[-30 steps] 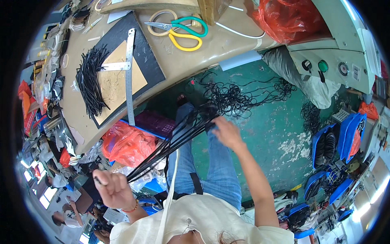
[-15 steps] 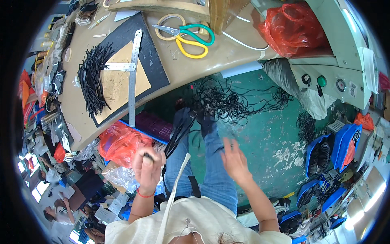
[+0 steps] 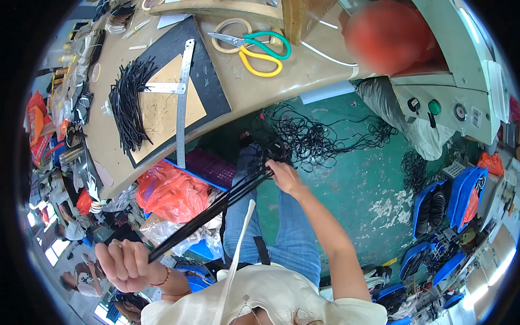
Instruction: The person measures and cuts black cables into uniform lengths using a metal ruler and yellow-handled scissors. They repeatedly align the cables against the ruler on a workbench, cut them, and place the finished pieces into a pile.
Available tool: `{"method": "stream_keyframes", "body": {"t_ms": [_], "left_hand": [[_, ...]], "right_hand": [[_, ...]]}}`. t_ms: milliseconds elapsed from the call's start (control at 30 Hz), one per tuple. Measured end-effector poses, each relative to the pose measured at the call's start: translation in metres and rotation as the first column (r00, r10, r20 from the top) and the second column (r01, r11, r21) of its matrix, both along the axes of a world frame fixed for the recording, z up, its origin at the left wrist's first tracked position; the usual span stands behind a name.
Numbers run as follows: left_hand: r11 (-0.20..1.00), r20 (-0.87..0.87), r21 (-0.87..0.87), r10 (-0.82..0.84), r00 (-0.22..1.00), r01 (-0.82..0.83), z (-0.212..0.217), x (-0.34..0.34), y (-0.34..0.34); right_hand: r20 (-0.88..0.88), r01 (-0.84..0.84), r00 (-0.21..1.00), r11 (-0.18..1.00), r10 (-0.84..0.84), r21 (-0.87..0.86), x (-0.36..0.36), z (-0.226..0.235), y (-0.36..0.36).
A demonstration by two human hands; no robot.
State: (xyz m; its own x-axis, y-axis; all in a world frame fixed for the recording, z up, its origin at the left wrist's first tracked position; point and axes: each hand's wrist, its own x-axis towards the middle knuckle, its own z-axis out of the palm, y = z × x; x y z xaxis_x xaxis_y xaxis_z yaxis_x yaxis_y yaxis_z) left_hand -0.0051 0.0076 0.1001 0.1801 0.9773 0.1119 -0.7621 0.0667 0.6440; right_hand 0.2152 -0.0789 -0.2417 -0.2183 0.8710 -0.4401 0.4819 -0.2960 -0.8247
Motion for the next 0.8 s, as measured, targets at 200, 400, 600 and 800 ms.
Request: {"method": "stream_keyframes", "body": {"t_ms": [200, 400, 600, 800], "left_hand": [[0.976, -0.631, -0.109, 0.078, 0.772, -0.187, -0.021, -0.009, -0.012], [0.976, -0.644, -0.194, -0.201, 0.738, 0.097, -0.054, 0.029, -0.022], [0.969, -0.619, -0.175, -0.247, 0.746, 0.176, -0.06, 0.044, -0.019], [0.962, -0.56, -0.154, -0.274, 0.782, 0.226, -0.061, 0.062, -0.011]], "right_hand": [[-0.001, 0.258, 0.966, 0.966, -0.258, 0.002, 0.007, 0.068, 0.006], [0.084, 0.315, 0.936, 0.921, -0.341, 0.229, 0.038, 0.151, -0.004], [-0.055, 0.434, 0.891, 0.809, -0.45, 0.396, 0.048, 0.202, -0.001], [-0.045, 0.296, 0.953, 0.891, -0.299, 0.345, 0.03, 0.211, 0.004]]}}
